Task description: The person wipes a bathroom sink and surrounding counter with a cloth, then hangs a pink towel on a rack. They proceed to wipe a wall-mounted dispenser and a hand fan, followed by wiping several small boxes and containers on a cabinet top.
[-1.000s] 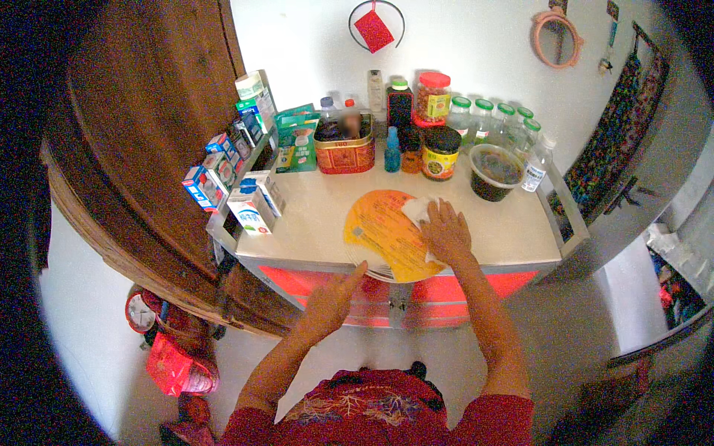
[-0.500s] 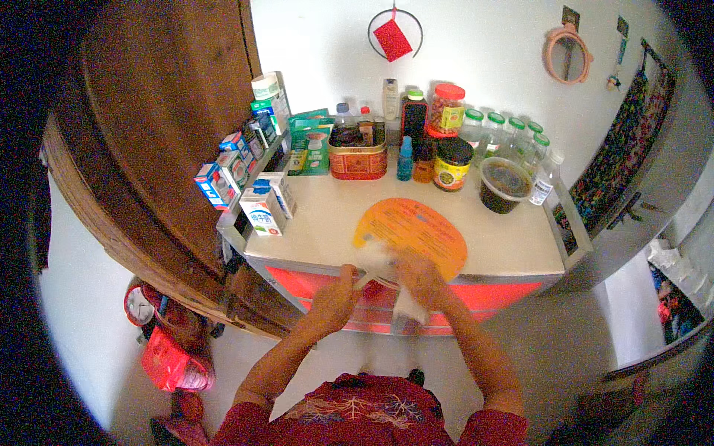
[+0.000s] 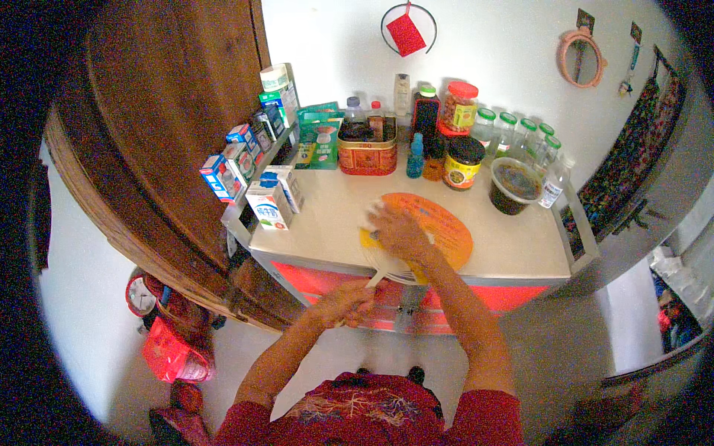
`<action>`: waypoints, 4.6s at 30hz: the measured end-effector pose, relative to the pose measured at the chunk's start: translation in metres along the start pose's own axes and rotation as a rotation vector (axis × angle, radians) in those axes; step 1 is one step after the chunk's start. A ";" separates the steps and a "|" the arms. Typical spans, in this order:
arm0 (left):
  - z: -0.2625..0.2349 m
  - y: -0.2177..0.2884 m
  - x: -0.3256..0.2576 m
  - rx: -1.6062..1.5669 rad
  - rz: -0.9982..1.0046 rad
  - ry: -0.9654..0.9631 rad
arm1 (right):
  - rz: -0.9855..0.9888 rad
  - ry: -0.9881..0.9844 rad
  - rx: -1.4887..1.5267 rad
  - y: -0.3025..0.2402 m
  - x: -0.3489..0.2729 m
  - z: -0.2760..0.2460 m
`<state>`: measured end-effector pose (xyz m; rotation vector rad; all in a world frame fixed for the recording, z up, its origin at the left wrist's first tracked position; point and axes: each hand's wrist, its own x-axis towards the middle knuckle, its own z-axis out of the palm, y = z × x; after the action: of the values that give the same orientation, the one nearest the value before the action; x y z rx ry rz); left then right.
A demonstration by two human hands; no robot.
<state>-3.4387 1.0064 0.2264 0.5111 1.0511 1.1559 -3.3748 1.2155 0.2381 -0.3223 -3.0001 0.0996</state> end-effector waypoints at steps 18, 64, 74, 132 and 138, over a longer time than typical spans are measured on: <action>0.022 -0.001 -0.003 -0.410 0.055 0.129 | 0.414 0.493 1.208 -0.098 -0.125 0.006; 0.075 -0.046 0.035 0.134 0.850 0.504 | 0.549 0.657 0.826 -0.111 -0.159 -0.002; 0.096 -0.025 -0.001 -0.049 0.874 0.701 | 0.240 0.367 0.751 -0.119 -0.192 0.047; -0.141 -0.179 -0.354 -0.837 0.813 0.907 | -0.004 -0.193 1.819 -0.482 0.101 0.111; -0.121 -0.191 -0.355 -0.668 0.495 1.019 | 0.053 -0.032 1.947 -0.494 0.129 0.156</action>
<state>-3.4621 0.5909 0.1633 -0.4506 1.2965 2.2039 -3.6222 0.7533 0.1367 -0.0917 -1.5549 2.4751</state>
